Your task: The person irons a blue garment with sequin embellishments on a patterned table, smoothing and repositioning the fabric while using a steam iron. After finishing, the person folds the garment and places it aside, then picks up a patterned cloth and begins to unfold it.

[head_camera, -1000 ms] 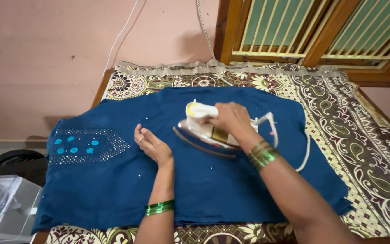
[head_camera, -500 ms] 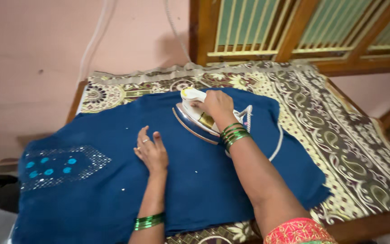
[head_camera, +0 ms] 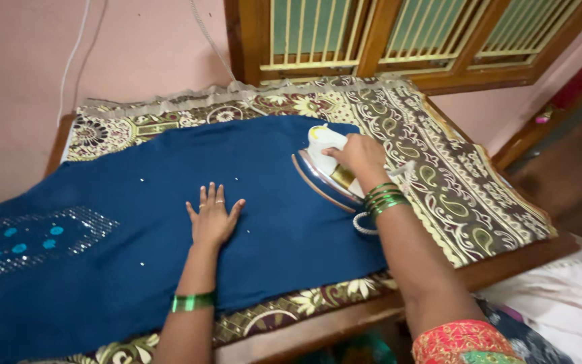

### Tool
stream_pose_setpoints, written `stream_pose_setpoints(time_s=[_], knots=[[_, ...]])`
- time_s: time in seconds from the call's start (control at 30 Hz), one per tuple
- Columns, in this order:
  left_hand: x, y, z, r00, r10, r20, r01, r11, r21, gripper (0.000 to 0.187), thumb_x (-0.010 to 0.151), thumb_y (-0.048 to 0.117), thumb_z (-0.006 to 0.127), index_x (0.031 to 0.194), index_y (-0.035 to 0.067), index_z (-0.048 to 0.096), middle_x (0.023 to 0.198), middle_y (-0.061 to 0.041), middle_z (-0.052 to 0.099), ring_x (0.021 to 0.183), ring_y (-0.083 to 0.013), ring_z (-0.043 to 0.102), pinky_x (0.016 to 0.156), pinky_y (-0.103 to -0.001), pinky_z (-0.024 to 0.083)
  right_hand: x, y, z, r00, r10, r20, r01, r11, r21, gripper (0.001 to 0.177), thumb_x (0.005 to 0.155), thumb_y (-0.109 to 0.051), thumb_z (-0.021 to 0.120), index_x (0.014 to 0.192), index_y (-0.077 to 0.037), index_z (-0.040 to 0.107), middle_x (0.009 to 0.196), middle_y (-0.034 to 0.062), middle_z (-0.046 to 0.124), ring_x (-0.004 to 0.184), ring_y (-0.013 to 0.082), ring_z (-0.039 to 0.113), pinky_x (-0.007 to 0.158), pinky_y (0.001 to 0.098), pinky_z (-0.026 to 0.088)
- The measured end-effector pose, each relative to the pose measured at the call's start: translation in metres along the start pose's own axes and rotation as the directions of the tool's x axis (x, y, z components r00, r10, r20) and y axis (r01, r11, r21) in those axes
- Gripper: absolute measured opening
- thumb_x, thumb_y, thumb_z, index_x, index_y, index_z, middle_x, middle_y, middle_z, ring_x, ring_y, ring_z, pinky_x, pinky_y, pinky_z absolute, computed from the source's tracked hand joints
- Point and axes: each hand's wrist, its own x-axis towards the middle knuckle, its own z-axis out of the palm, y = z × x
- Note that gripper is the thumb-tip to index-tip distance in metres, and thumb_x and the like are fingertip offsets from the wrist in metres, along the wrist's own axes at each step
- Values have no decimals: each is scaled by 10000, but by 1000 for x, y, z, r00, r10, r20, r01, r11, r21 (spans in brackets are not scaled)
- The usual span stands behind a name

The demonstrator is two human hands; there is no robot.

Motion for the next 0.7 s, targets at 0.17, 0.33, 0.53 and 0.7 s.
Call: stream_pose_setpoints(time_s=[0.17, 0.33, 0.53, 0.7], knots=[[3, 13, -8, 985, -87, 151, 61, 984, 166, 1004, 867, 803, 397, 1599, 135, 238, 1700, -79, 110, 1564, -282, 63, 1192, -671, 15, -23, 60, -28, 987, 110, 119, -99, 991, -93, 749, 728, -780, 743, 1080, -121, 768, 960, 163, 759, 878, 297, 752, 747, 420, 594], [-1, 71, 11, 972, 1, 236, -53, 976, 213, 1011, 899, 799, 370, 1616, 108, 195, 1711, -99, 70, 1579, -282, 35, 1203, -655, 8, -41, 124, -38, 978, 142, 155, -126, 987, -103, 728, 736, -755, 748, 1107, -129, 774, 923, 153, 782, 817, 283, 751, 743, 423, 587], [-24, 165, 37, 941, 188, 280, -226, 968, 109, 941, 917, 756, 383, 1608, 139, 223, 1700, -97, 108, 1570, -278, 57, 1220, -618, 30, -33, 190, -35, 984, 134, 117, -149, 980, 132, 489, 691, -489, 869, 1023, -134, 817, 910, 112, 801, 758, 239, 745, 726, 380, 565], [-27, 170, 28, 942, 206, 266, -242, 964, 108, 902, 925, 736, 408, 1599, 159, 249, 1693, -73, 143, 1565, -253, 93, 1224, -603, 53, -16, 236, -20, 951, 303, -62, -223, 810, 542, 481, 643, -208, 936, 1058, -46, 756, 930, 113, 776, 753, 206, 731, 673, 329, 562]])
